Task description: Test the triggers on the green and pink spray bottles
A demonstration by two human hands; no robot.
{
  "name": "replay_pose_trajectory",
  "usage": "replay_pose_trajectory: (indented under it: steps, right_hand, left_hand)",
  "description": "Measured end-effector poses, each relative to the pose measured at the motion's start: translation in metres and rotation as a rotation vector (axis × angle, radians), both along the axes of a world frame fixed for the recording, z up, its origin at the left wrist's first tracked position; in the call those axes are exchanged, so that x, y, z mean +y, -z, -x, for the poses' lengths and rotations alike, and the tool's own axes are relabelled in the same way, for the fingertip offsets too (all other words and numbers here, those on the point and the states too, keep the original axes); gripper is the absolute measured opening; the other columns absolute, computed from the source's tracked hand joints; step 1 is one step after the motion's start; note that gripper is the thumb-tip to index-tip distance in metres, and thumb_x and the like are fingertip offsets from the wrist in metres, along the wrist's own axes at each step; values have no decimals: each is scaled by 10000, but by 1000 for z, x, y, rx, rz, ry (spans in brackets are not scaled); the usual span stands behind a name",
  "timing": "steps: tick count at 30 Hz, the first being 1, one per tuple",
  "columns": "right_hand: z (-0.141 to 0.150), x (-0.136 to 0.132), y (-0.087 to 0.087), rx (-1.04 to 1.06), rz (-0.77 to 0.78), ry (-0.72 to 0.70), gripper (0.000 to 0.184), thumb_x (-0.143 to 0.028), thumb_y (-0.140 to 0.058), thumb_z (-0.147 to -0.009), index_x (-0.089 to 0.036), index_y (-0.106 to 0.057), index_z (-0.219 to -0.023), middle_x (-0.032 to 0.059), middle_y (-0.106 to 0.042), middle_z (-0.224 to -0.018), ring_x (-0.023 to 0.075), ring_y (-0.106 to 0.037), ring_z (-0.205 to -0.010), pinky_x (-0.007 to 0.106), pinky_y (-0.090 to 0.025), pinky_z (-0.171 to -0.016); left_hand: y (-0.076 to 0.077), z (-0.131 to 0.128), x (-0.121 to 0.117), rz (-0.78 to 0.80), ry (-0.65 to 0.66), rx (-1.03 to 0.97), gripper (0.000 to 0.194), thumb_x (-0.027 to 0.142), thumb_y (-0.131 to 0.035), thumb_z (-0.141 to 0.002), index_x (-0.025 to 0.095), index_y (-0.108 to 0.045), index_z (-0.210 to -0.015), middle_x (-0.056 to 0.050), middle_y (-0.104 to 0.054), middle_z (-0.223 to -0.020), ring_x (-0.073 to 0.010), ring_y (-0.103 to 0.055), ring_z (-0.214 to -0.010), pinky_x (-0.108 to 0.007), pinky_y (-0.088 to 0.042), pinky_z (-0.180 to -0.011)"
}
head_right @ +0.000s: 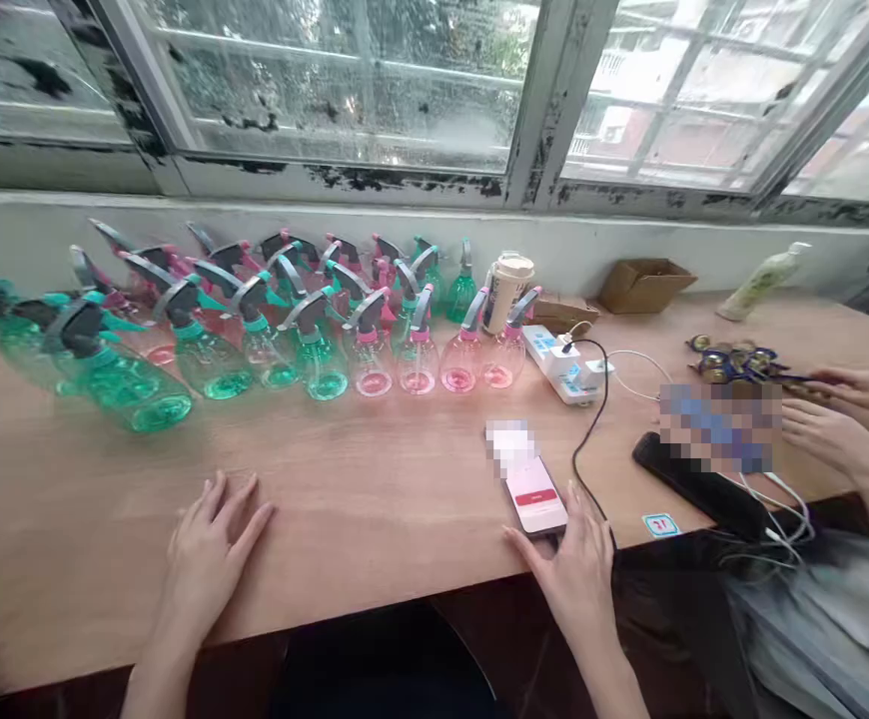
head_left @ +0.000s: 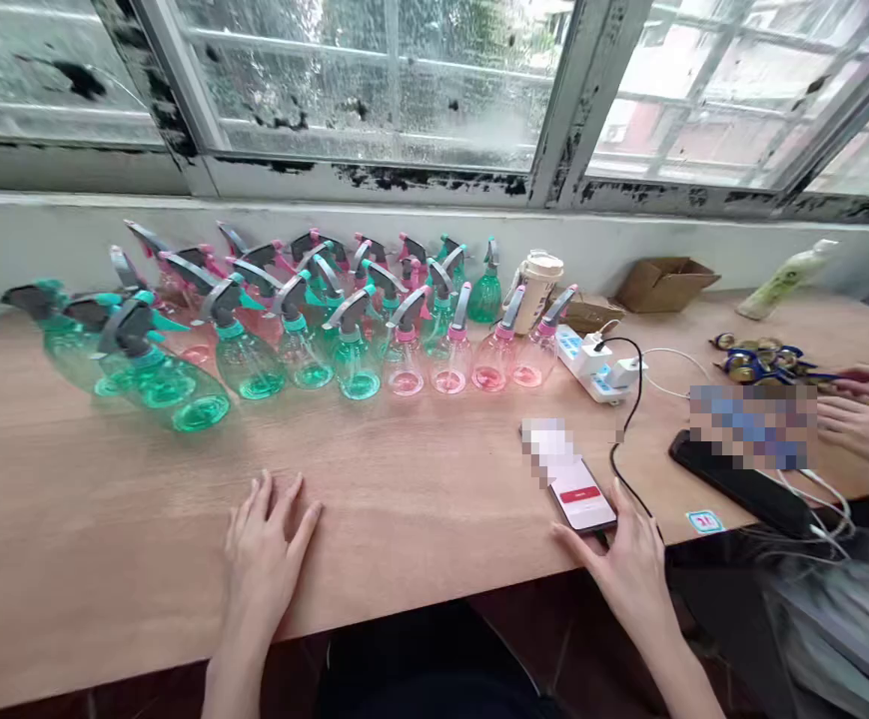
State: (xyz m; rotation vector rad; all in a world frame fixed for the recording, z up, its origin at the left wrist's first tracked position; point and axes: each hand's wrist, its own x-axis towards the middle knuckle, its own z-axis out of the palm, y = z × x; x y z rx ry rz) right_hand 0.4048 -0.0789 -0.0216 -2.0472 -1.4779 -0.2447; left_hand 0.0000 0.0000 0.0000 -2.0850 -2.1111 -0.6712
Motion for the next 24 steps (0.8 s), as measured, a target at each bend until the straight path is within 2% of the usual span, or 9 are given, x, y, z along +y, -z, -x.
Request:
replay_pose_trajectory:
  steps: [5,9,15,19,24]
  right_hand:
    - [9,8,2,1,-96,68,1002,-843,-316,-780,-33,-464,-1351,283,-604,-1235,400,-552,-1132,567,-341,-1005]
    - [5,20,0,15,-130,79,951,-832,-356,-779,-59,-488,-1317,252,-648,-1145,384,-574,-1050,569,-329,-992]
    - [0,41,-1,-56,-41,74,943,-827,-322,-794,-65,-503,-1319,228,-669,-1072,378,-566,-1041,610,-292,-1017]
    - [0,44,1,-97,12,46,942,-830,-288,-797,-104,-483,-1365,229,-631,-1165,391,-549,-1081,632,-303,-1005]
    - [1,42,3,-125,73,28,833,-784,-296,-838,-186,-523,-1370,212,-553,-1285,385,-512,-1117,549,-413,-934]
  left_hand:
    - [-3,0,-2,21,-12,3,583,490,-319,-946,113,-627,-1267,-228,-463,-1443,-361,-383,-1376,-551,-304,-1096]
    - [-3,0,-1,-5,3,-3,625,515,-292,-942,90,-640,-1241,-249,-473,-1423,-380,-392,-1365,-558,-315,-1085]
    - [-2,0,1,-1,-15,-33,653,554,-280,-928,110,-643,-1240,-228,-471,-1433,-378,-387,-1369,-561,-303,-1093]
    - [-2,0,1,1,-19,-39,648,565,-284,-922,126,-645,-1234,-211,-477,-1435,-357,-384,-1376,-539,-300,-1103]
    - [-3,-1,1,-13,-8,-36,697,587,-256,-925,97,-651,-1222,-236,-478,-1423,-383,-400,-1358,-555,-321,-1083]
